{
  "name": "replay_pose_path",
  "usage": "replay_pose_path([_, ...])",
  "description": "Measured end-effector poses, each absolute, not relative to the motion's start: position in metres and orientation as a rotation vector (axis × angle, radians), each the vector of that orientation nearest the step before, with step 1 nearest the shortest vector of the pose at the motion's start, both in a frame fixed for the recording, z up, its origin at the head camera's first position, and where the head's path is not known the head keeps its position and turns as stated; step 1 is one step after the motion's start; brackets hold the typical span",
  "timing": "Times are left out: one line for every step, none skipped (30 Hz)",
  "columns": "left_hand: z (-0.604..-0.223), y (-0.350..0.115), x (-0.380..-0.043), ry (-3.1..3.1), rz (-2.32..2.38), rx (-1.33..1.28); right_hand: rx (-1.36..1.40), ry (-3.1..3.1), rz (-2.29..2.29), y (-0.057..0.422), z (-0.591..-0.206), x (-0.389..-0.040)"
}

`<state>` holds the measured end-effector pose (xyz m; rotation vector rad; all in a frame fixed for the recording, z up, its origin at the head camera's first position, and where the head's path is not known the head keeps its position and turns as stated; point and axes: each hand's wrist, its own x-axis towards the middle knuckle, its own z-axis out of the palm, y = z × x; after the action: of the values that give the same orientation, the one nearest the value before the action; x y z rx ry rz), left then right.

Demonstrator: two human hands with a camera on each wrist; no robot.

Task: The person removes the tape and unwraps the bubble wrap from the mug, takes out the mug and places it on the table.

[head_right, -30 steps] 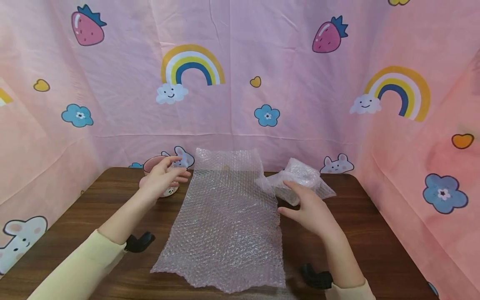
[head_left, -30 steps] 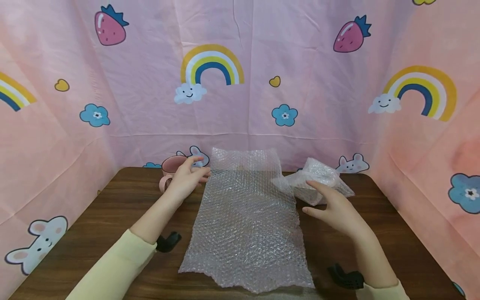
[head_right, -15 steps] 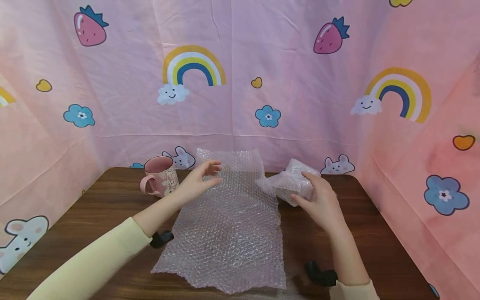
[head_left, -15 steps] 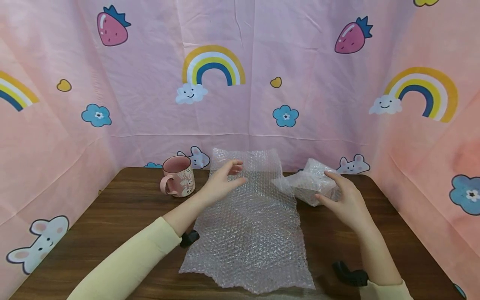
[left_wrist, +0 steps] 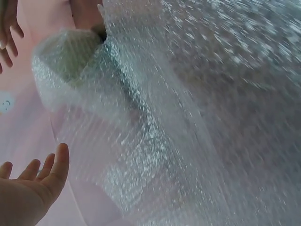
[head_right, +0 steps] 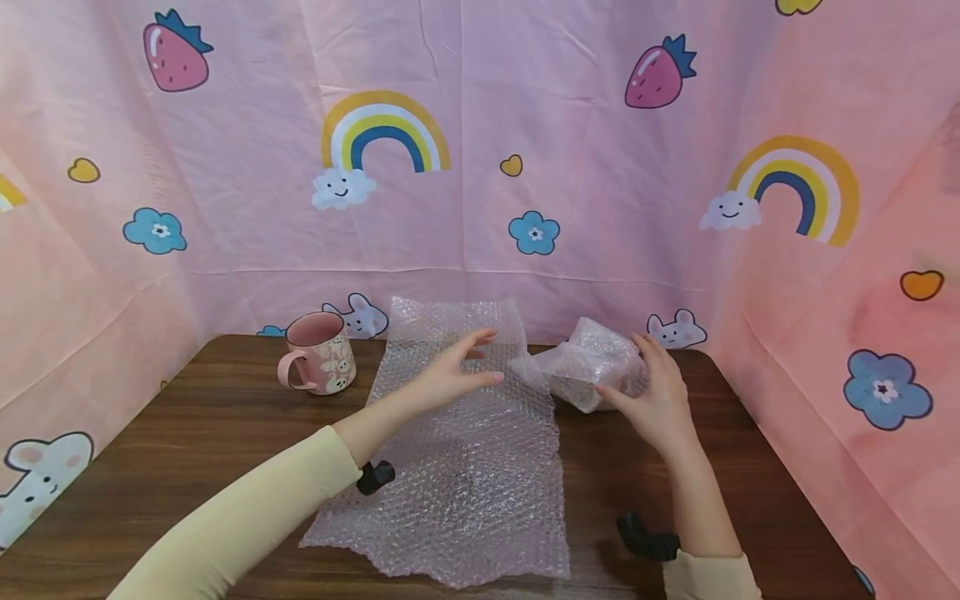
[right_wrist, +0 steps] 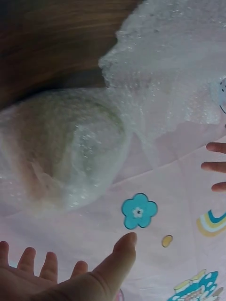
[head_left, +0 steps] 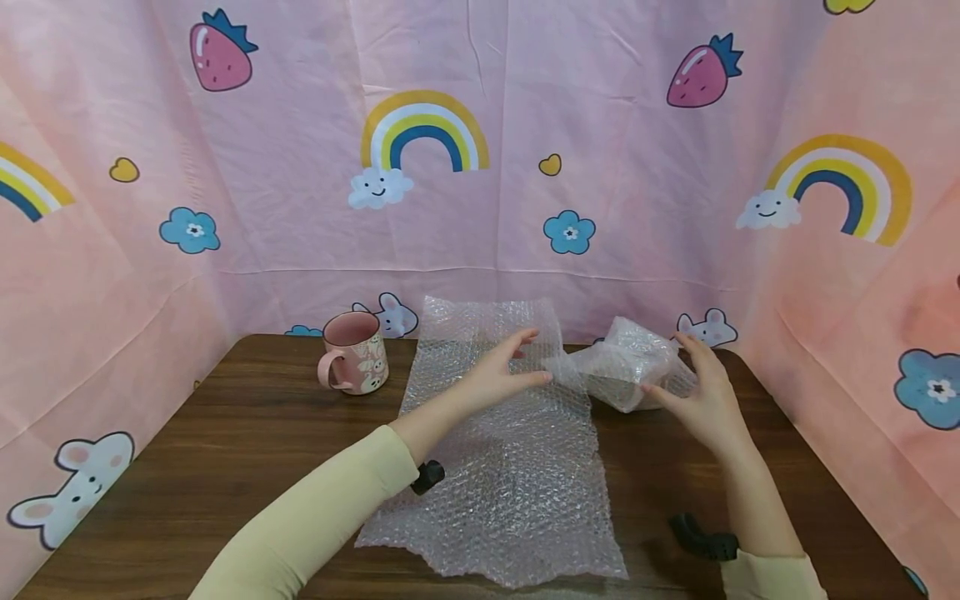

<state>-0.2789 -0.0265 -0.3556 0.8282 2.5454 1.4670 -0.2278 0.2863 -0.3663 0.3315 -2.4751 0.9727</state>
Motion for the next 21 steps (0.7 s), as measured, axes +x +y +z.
replay_pose_path([-0.357,-0.023,-0.280,2.543,1.466,0.835,0.325,-2.479,0.984,0.288,-0.368,-0.229])
replay_pose_path([-0.359,-0.019,-0.281,2.534,1.470,0.839,0.319,-2.485,0.997,0.289,-0.369,-0.229])
replay_pose_path([-0.361,-0.016,-0.283,2.521,1.477,0.838,0.313,-2.491,1.006,0.291,-0.370,-0.230])
replay_pose_path([-0.362,-0.012,-0.284,2.515,1.479,0.835,0.310,-2.493,1.010,0.293,-0.372,-0.231])
replay_pose_path([-0.364,-0.008,-0.285,2.513,1.478,0.835,0.307,-2.494,1.019,0.295,-0.374,-0.232])
replay_pose_path([-0.366,-0.004,-0.287,2.501,1.484,0.834,0.304,-2.496,1.028,0.297,-0.376,-0.234])
replay_pose_path([-0.367,0.000,-0.288,2.492,1.489,0.829,0.301,-2.500,1.036,0.299,-0.378,-0.235])
replay_pose_path([-0.368,0.004,-0.288,2.481,1.498,0.819,0.297,-2.504,1.045,0.301,-0.381,-0.236])
replay_pose_path([-0.370,0.009,-0.289,2.481,1.498,0.813,0.293,-2.505,1.054,0.302,-0.383,-0.238])
replay_pose_path([-0.370,0.013,-0.289,2.480,1.502,0.804,0.288,-2.508,1.064,0.304,-0.386,-0.239])
replay_pose_path([-0.371,0.017,-0.289,2.483,1.505,0.799,0.285,-2.511,1.077,0.305,-0.389,-0.240])
replay_pose_path([-0.372,0.020,-0.289,2.480,1.512,0.794,0.285,-2.512,1.088,0.307,-0.392,-0.242])
replay_pose_path([-0.373,0.024,-0.290,2.487,1.512,0.790,0.287,-2.513,1.100,0.308,-0.395,-0.243])
replay_pose_path([-0.374,0.027,-0.290,2.489,1.516,0.789,0.292,-2.512,1.112,0.309,-0.397,-0.245])
replay_pose_path([-0.374,0.030,-0.290,2.495,1.514,0.787,0.296,-2.510,1.121,0.310,-0.400,-0.246])
replay_pose_path([-0.375,0.033,-0.290,2.499,1.515,0.784,0.300,-2.510,1.128,0.311,-0.403,-0.247])
replay_pose_path([-0.376,0.036,-0.291,2.503,1.517,0.781,0.306,-2.507,1.135,0.312,-0.405,-0.249])
replay_pose_path([-0.376,0.038,-0.291,2.507,1.520,0.771,0.311,-2.504,1.140,0.312,-0.407,-0.250])
replay_pose_path([-0.377,0.040,-0.290,2.514,1.518,0.756,0.313,-2.502,1.148,0.313,-0.409,-0.250])
replay_pose_path([-0.377,0.042,-0.290,2.521,1.522,0.745,0.311,-2.499,1.155,0.314,-0.410,-0.251])
replay_pose_path([-0.378,0.044,-0.291,2.530,1.523,0.731,0.307,-2.497,1.158,0.315,-0.411,-0.251])
